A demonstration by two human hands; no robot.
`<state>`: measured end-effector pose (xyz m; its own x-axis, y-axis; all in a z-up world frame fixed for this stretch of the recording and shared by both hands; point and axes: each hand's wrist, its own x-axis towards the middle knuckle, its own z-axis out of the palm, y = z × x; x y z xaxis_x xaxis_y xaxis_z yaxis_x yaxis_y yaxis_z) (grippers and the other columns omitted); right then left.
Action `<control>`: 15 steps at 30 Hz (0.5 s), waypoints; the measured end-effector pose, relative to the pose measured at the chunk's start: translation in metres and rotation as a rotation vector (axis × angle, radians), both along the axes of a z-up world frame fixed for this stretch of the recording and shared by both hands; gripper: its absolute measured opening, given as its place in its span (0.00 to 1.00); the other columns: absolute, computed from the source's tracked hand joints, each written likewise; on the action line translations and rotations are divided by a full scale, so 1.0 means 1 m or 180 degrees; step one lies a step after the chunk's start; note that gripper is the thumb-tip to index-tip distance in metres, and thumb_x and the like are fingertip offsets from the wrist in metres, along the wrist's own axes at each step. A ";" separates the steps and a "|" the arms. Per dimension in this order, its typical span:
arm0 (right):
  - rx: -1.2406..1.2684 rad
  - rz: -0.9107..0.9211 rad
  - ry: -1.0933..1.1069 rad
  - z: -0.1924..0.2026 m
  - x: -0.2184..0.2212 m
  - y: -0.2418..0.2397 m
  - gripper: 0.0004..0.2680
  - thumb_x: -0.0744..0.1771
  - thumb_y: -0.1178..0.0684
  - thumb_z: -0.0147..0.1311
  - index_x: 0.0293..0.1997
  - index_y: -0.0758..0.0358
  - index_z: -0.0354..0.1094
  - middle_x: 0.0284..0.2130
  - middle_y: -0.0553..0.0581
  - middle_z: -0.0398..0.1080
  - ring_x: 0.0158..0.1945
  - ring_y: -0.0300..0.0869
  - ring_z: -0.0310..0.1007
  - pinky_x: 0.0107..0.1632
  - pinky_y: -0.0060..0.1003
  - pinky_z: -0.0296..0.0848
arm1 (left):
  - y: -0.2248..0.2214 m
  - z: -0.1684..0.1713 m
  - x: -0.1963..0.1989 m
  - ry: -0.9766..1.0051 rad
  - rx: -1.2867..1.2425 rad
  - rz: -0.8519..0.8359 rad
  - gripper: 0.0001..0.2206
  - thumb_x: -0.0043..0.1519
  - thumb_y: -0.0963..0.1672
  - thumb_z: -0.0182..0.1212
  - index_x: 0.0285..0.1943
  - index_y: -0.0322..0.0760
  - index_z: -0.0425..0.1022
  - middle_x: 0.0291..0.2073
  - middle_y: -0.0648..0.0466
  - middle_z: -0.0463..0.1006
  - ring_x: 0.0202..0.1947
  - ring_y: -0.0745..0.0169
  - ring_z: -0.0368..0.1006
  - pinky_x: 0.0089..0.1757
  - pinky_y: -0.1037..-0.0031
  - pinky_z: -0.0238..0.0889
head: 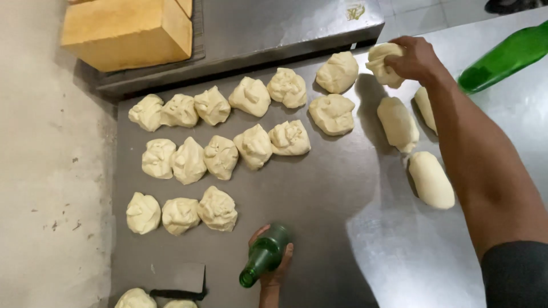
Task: Flattening portions of bread dough using a glass bottle as a rolling pin and then rolling them into loaf shapes.
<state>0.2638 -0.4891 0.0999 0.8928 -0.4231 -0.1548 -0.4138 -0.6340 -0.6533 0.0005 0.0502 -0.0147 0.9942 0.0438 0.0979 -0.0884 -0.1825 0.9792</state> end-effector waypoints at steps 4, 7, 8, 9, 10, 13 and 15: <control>0.3336 -0.0936 -0.1077 0.014 -0.104 0.049 0.20 0.67 0.47 0.62 0.62 0.68 0.71 0.55 0.64 0.74 0.54 0.50 0.81 0.59 0.47 0.77 | 0.022 0.021 -0.025 0.0241 0.0094 -0.0069 0.35 0.48 0.42 0.79 0.64 0.36 0.63 0.57 0.47 0.70 0.56 0.52 0.71 0.56 0.60 0.67; 0.4893 -0.0282 -0.1210 0.027 -0.217 0.150 0.25 0.66 0.41 0.58 0.70 0.61 0.66 0.60 0.59 0.74 0.65 0.52 0.71 0.70 0.53 0.68 | 0.052 0.021 -0.063 0.1027 -0.0007 -0.0004 0.31 0.41 0.42 0.79 0.56 0.39 0.73 0.47 0.50 0.78 0.47 0.55 0.77 0.50 0.64 0.75; 0.6017 0.0176 -0.1647 0.022 -0.255 0.190 0.26 0.67 0.37 0.55 0.73 0.58 0.63 0.60 0.63 0.70 0.69 0.58 0.63 0.72 0.67 0.58 | 0.069 0.009 -0.083 0.0971 -0.0121 -0.0098 0.27 0.43 0.43 0.80 0.52 0.37 0.75 0.42 0.49 0.80 0.44 0.54 0.79 0.48 0.63 0.76; 0.7117 0.0665 -0.2113 0.017 -0.294 0.229 0.28 0.68 0.34 0.52 0.75 0.55 0.60 0.60 0.67 0.67 0.74 0.65 0.55 0.75 0.81 0.48 | 0.087 -0.005 -0.102 0.0913 -0.0236 -0.0191 0.23 0.45 0.44 0.81 0.48 0.34 0.78 0.38 0.48 0.82 0.40 0.53 0.80 0.45 0.63 0.76; 0.7176 0.0616 -0.2037 0.009 -0.325 0.261 0.28 0.68 0.34 0.52 0.75 0.55 0.60 0.60 0.67 0.67 0.74 0.65 0.55 0.75 0.81 0.48 | 0.103 -0.013 -0.118 0.0967 -0.0203 -0.0131 0.23 0.45 0.44 0.81 0.48 0.34 0.78 0.38 0.48 0.82 0.40 0.53 0.80 0.45 0.63 0.76; 0.7294 -0.1076 -0.1904 -0.021 -0.423 0.354 0.24 0.68 0.35 0.51 0.70 0.56 0.60 0.63 0.71 0.63 0.71 0.75 0.57 0.67 0.71 0.58 | 0.164 0.002 -0.184 0.1282 0.0513 -0.0363 0.23 0.49 0.48 0.83 0.44 0.31 0.75 0.31 0.45 0.80 0.34 0.50 0.78 0.40 0.62 0.74; 0.7440 -0.1066 -0.2212 -0.047 -0.436 0.384 0.22 0.73 0.44 0.48 0.76 0.65 0.55 0.66 0.74 0.63 0.69 0.68 0.63 0.57 0.68 0.69 | 0.180 0.051 -0.186 0.0821 0.0135 -0.0381 0.35 0.42 0.48 0.81 0.58 0.35 0.71 0.43 0.50 0.81 0.44 0.54 0.79 0.45 0.64 0.72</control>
